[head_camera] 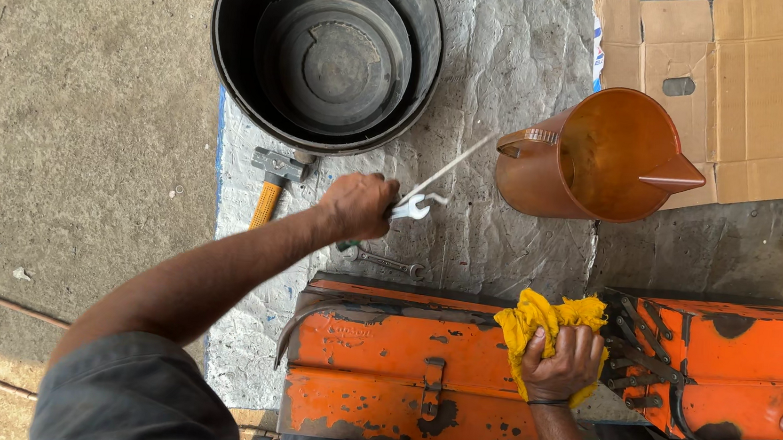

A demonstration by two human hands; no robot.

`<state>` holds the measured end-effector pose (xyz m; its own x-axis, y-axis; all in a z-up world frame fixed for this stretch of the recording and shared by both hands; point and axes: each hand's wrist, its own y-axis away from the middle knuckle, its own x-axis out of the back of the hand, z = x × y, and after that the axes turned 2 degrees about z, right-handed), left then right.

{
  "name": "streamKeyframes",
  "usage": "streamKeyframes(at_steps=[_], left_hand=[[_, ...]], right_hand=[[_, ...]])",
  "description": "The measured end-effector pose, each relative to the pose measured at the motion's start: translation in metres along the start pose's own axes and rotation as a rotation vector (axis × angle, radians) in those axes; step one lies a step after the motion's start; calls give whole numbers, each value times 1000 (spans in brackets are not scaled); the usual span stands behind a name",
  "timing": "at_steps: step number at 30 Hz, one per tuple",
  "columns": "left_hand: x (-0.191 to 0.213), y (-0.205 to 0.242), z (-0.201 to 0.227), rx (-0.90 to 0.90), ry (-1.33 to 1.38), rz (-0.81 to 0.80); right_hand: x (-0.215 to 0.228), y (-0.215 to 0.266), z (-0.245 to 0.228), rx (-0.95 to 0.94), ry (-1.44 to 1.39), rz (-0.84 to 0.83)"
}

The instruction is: The person unlocks and opens an orange toolbox, then removes several wrenches and a hammer, placing them into a black bucket. The person then closes the toolbox and wipes its exterior with a yellow cloth.

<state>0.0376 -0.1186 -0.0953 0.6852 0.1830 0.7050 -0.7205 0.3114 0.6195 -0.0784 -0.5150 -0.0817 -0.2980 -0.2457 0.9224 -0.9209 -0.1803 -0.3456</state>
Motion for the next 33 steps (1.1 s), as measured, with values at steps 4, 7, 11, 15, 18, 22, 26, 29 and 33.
streamKeyframes(at_steps=[4, 7, 11, 15, 18, 22, 26, 29, 33], left_hand=[[95, -10, -16, 106, -11, 104], [149, -28, -33, 114, -111, 278], [179, -54, -63, -83, -102, 550], [161, -93, -89, -9, -38, 589], [129, -118, -114, 131, -40, 474], [84, -141, -140, 341, -127, 414], [70, -143, -154, 552, -162, 361], [72, -121, -150, 615, -102, 372], [65, -68, -118, 404, -34, 646]], right_hand=[[2, -3, -2, -4, 0, -2], [4, -5, -4, -2, -12, -1], [7, -9, -7, 2, -11, 9], [8, -11, -9, -22, -31, 5], [6, -9, -7, -23, -35, 0], [2, -7, -4, -24, -34, -2], [1, -7, -2, -12, -35, 6], [3, -6, -4, -13, -40, 14], [2, -10, -4, -18, -40, 15]])
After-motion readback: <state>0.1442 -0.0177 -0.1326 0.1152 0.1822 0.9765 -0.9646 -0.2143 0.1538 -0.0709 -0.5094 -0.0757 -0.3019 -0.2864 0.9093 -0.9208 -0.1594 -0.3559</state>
